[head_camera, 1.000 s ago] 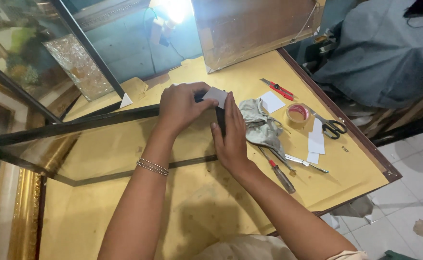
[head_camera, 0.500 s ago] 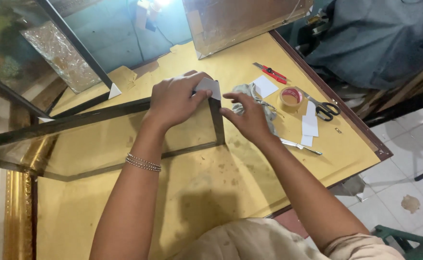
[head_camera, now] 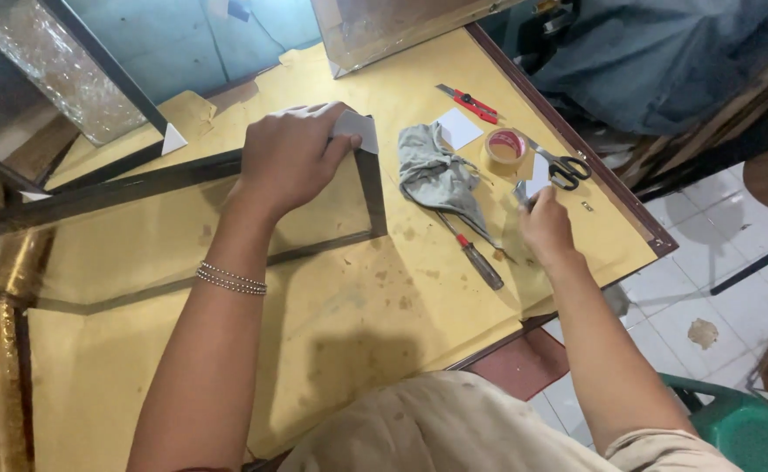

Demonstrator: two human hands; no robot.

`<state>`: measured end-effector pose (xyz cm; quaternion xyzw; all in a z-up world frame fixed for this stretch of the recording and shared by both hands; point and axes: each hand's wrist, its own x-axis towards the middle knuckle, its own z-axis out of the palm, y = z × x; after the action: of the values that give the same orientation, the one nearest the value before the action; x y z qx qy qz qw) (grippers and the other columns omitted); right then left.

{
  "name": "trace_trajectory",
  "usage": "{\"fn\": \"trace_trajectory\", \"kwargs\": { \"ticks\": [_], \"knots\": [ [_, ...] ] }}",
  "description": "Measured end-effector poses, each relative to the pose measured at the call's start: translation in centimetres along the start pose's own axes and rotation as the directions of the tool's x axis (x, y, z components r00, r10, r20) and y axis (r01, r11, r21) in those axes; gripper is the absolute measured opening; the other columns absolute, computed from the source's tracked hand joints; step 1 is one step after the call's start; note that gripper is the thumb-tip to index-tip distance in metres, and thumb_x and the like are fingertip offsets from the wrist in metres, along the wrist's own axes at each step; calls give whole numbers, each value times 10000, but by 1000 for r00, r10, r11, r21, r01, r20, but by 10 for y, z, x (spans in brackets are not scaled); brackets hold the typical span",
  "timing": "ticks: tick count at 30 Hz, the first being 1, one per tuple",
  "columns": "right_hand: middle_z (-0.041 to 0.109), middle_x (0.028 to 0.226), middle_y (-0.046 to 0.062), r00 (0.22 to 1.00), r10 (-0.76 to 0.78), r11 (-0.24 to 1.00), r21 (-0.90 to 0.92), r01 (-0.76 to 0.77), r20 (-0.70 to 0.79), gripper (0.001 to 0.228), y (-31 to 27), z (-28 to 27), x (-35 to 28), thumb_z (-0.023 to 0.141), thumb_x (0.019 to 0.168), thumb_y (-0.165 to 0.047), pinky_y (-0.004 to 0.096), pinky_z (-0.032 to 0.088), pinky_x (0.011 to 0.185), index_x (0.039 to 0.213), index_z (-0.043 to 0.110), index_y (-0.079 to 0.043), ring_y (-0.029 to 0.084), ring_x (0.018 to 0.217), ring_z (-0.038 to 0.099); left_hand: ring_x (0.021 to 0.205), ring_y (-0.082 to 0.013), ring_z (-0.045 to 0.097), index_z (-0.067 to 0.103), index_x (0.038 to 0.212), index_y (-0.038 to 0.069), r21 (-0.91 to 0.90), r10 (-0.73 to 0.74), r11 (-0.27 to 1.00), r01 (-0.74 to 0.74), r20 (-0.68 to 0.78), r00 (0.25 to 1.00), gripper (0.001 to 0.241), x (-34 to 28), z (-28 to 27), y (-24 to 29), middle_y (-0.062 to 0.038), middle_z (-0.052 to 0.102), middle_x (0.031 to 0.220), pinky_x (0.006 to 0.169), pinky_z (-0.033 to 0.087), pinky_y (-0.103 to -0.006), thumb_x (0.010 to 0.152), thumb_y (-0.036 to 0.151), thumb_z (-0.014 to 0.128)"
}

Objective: Attaching protective foam or cardboard corners to a picture frame and securing them with tape.

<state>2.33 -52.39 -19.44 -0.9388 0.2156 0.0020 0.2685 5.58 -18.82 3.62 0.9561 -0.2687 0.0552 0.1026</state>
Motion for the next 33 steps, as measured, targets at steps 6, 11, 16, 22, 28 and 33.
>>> {"fn": "trace_trajectory", "kwargs": {
  "ticks": [6,11,16,22,28,33],
  "knots": [
    [372,675,-53,970,-10,579,793,-191,241,369,-98,-60,-46,356,850,-369,175,337,472,1062,513,-110,62,588,414,855,-303,601,549,1062,188,24,71,997,-69,-59,996,221,-25,1,16,-60,611,830,680,491,-509,866,252,471],
    [257,579,-62,880,-172,527,796,-297,443,267,-158,-79,-74,332,831,-376,207,238,382,720,391,-140,66,442,275,844,-243,587,532,1064,175,50,122,992,-118,-85,989,219,-50,3,33,-29,593,844,656,511,-435,869,250,467],
    [534,558,99,839,-436,776,609,167,326,284,-183,-95,-109,409,884,-349,293,403,319,894,478,-74,183,347,512,877,-215,576,505,1064,178,101,166,983,-153,-145,975,243,-73,14,44,-13,580,871,647,525,-402,840,269,500],
    [573,754,80,649,-702,676,-12,737,293,426,-185,-109,-140,449,801,-256,467,464,655,1208,369,-162,350,681,593,842,-166,564,505,1043,177,147,193,975,-165,-203,960,196,-99,25,60,7,564,880,635,506,-292,864,245,465],
    [531,790,43,462,-862,443,-132,887,211,502,-175,-104,-152,570,726,-344,419,495,565,1168,457,-134,269,697,592,822,-170,574,519,1043,154,163,219,971,-177,-288,932,193,-115,37,68,-15,574,886,622,503,-281,875,218,447],
    [454,754,-48,352,-930,296,-356,886,103,398,-163,-93,-155,506,769,-469,288,487,489,1065,482,-205,134,689,550,727,-151,578,560,974,132,202,244,963,-177,-386,890,153,-125,44,75,-13,587,816,552,478,-224,846,159,479]
  ]
}}
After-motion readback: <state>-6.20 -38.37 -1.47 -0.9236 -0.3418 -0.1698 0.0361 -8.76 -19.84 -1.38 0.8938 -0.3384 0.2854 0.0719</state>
